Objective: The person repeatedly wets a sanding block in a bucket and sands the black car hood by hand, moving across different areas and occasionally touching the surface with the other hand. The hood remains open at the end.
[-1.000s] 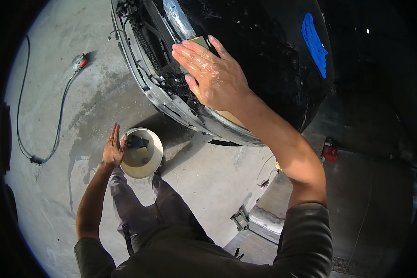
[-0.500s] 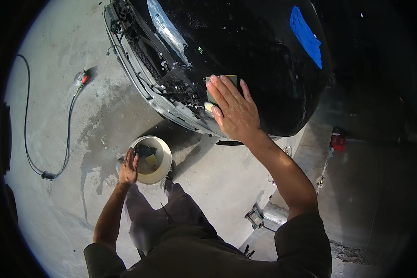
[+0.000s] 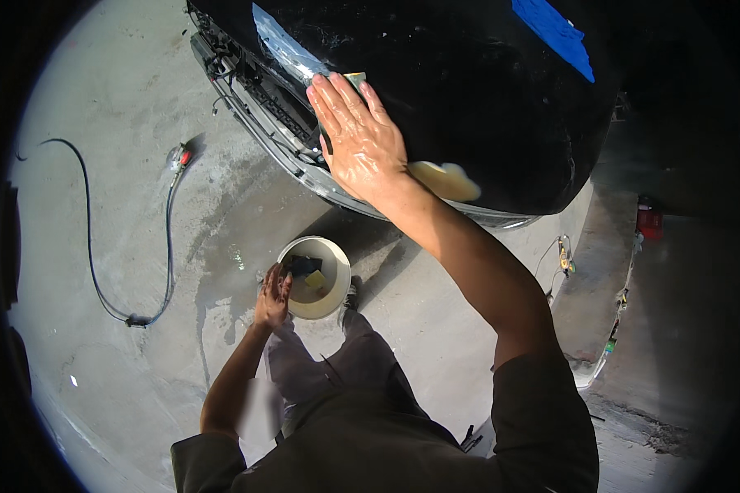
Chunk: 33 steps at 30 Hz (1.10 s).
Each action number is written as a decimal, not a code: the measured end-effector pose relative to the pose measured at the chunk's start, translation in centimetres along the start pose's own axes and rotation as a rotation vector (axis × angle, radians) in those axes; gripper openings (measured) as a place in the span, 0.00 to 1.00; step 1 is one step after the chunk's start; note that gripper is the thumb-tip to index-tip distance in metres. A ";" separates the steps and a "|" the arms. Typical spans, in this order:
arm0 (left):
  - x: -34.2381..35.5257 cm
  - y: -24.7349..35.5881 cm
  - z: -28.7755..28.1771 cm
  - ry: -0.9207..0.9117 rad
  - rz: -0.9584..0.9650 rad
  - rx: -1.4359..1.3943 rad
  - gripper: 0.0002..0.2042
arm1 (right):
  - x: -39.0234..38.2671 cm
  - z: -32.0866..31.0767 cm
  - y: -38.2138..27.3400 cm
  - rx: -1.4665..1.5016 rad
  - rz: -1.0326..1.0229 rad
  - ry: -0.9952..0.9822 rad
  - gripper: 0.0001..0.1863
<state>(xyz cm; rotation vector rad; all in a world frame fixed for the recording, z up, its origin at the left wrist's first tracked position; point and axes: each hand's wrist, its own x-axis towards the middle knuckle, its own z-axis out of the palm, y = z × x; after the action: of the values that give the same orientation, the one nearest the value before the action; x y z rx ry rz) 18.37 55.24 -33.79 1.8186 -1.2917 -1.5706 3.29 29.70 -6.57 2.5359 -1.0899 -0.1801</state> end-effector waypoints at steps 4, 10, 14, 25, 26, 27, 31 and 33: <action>0.1 5.6 -2.9 -0.028 0.136 -0.641 0.32 | 1.2 -0.1 -2.3 0.569 -0.050 0.066 0.33; -1.7 11.8 -7.6 -0.105 0.496 -1.122 0.36 | -10.1 1.6 -6.4 2.190 0.437 -0.201 0.21; -3.9 12.9 -8.7 -0.040 0.377 -0.982 0.15 | -13.4 1.2 -8.0 2.051 0.620 -0.271 0.20; -6.7 12.6 -6.3 0.008 0.293 -0.943 0.10 | -17.9 1.7 -8.5 1.893 0.731 -0.067 0.13; -6.8 12.5 -6.2 0.037 0.286 -0.929 0.10 | -18.4 1.7 -8.9 1.978 0.814 0.001 0.12; -7.0 12.5 -5.9 0.187 0.372 -0.716 0.10 | -18.9 1.8 -9.0 1.930 0.925 0.000 0.17; -8.5 12.9 -3.5 0.571 0.797 0.180 0.23 | -20.3 1.8 -11.5 1.953 0.716 -0.121 0.41; -9.7 13.3 -1.5 0.401 0.957 0.417 0.24 | -21.4 2.6 -12.8 2.179 0.574 -0.053 0.36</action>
<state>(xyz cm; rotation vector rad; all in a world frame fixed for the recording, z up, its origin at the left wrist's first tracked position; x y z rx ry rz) 15.44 56.48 -17.54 1.2474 -1.9359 -0.4286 -3.59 52.41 -14.52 3.0170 -2.8444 2.1957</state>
